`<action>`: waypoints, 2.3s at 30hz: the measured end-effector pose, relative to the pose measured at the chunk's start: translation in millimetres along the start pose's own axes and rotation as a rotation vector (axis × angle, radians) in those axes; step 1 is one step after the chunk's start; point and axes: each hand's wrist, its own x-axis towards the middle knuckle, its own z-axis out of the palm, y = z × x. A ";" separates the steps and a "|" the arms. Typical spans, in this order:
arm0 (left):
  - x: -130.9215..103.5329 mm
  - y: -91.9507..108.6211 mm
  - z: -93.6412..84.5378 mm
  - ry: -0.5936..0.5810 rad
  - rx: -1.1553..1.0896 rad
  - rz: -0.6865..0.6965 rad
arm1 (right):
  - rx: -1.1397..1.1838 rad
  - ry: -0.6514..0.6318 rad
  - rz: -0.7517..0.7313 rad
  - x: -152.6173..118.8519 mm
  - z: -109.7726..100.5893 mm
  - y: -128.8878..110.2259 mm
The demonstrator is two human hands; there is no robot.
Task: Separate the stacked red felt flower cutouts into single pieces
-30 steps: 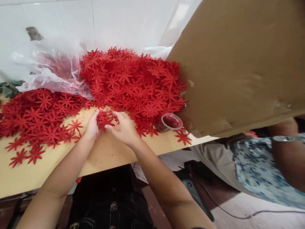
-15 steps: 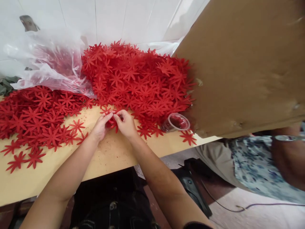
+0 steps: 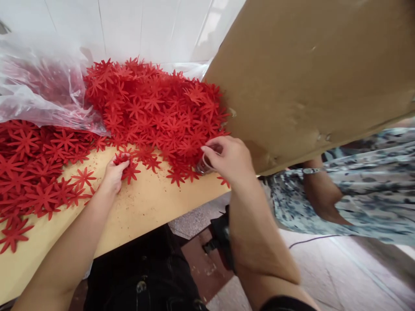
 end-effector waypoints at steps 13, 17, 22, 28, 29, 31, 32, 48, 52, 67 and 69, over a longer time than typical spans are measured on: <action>-2.7 -5.9 -0.3 -0.062 0.140 0.043 | -0.557 -0.636 0.155 28.5 5.7 38.2; 0.3 -8.7 0.2 -0.064 0.104 0.060 | -0.389 -0.322 0.003 19.0 -14.8 39.2; 0.8 -14.0 3.5 -0.006 0.025 0.099 | 0.188 -0.145 -0.213 -18.4 11.2 -27.4; -3.2 -14.8 1.8 -0.010 -0.158 0.100 | 0.779 -0.530 -0.065 -52.4 115.7 -101.6; -3.3 -14.1 1.2 -0.011 -0.176 0.085 | 0.855 -0.510 0.010 -52.6 126.7 -105.5; -2.9 -13.0 0.4 -0.016 -0.197 0.059 | 1.001 -0.478 0.158 -50.1 138.5 -108.6; -2.6 -12.7 0.4 -0.023 -0.203 0.048 | 1.071 -0.477 0.217 -48.3 140.1 -109.0; -0.5 -1.8 -3.7 -0.048 -0.270 0.056 | 1.244 -0.393 0.303 -46.0 136.7 -108.4; -5.2 -4.1 -1.2 -0.184 -0.086 0.034 | 1.169 -0.392 0.270 -47.0 134.3 -104.1; -9.3 -8.7 2.6 -0.292 0.171 0.077 | 1.068 -0.239 0.318 -43.8 142.1 -99.0; -9.5 -8.3 3.0 -0.297 0.160 0.070 | 1.087 -0.198 0.352 -41.8 142.1 -99.3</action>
